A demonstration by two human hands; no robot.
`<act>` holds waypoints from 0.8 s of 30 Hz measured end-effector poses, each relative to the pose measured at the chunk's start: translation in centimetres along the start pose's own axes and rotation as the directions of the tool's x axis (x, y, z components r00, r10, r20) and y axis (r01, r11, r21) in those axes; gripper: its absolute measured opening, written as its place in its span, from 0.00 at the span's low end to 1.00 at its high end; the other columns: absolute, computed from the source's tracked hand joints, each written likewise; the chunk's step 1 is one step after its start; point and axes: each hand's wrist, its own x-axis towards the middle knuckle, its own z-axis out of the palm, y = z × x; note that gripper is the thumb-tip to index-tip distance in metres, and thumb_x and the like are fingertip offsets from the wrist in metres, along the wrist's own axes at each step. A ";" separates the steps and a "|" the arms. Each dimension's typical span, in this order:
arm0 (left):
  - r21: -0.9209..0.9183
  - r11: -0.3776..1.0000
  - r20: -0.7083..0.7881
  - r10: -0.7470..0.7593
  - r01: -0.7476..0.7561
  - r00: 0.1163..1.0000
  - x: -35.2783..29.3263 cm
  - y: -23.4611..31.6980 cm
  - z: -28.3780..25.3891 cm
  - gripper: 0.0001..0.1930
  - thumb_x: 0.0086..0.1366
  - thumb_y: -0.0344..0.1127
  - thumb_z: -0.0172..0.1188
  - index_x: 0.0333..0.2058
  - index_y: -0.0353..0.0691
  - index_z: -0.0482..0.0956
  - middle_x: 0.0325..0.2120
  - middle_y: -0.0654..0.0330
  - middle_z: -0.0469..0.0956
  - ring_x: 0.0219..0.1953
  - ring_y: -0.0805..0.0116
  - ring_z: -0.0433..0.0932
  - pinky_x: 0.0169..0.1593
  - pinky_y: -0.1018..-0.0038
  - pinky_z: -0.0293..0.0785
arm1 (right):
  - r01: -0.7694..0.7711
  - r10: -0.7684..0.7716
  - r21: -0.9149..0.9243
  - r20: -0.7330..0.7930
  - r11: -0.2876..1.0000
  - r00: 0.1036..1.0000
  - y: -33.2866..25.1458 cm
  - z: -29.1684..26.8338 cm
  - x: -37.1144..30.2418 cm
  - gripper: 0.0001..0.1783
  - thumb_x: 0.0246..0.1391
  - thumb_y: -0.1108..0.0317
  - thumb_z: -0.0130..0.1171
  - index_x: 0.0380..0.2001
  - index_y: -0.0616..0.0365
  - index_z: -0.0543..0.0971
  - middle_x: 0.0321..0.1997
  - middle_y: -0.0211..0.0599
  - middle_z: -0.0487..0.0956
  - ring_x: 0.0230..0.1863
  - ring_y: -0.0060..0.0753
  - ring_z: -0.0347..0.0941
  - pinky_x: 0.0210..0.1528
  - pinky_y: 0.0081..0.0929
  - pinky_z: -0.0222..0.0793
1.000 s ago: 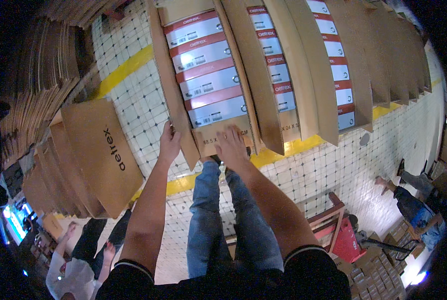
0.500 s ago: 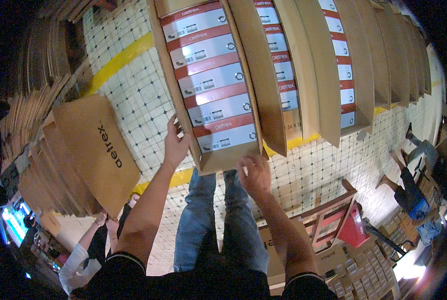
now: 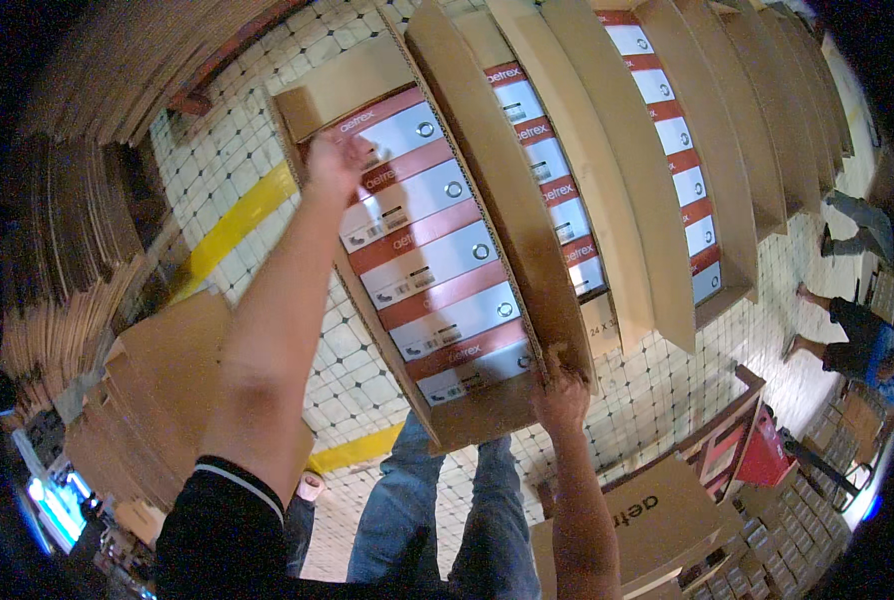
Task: The person repeatedly opens and closes large cardboard cartons containing smaller shoe boxes. They lift the cartons, fold the flaps open, and then fold them closed again in a repetitive cycle.
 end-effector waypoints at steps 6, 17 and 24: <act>-0.223 0.975 -0.220 -0.041 -0.010 0.975 4.3 4.6 0.9 0.25 0.60 0.47 0.54 0.50 0.37 0.63 0.46 0.51 0.62 0.45 0.59 0.68 0.52 0.60 0.73 | -0.057 0.073 0.270 -0.051 0.961 0.996 0.7 1.2 0.6 0.15 0.57 0.64 0.60 0.41 0.64 0.82 0.40 0.53 0.82 0.41 0.53 0.80 0.46 0.41 0.76; 0.095 0.921 0.216 0.352 -0.378 0.911 1.0 15.2 9.4 0.20 0.67 0.44 0.51 0.50 0.33 0.67 0.43 0.51 0.73 0.44 0.54 0.74 0.54 0.58 0.76 | 0.069 -0.019 0.296 -0.167 0.953 0.986 1.5 2.4 0.4 0.16 0.56 0.62 0.61 0.42 0.64 0.81 0.41 0.53 0.82 0.41 0.54 0.80 0.43 0.40 0.76; 0.760 0.057 0.494 0.596 -0.647 0.633 -20.5 -4.2 -8.2 0.34 0.62 0.32 0.61 0.63 0.31 0.57 0.60 0.47 0.61 0.61 0.56 0.63 0.64 0.63 0.59 | 0.107 -0.066 0.236 -0.175 0.966 0.982 1.2 1.9 0.4 0.16 0.58 0.58 0.58 0.41 0.60 0.81 0.36 0.50 0.82 0.37 0.56 0.80 0.39 0.46 0.76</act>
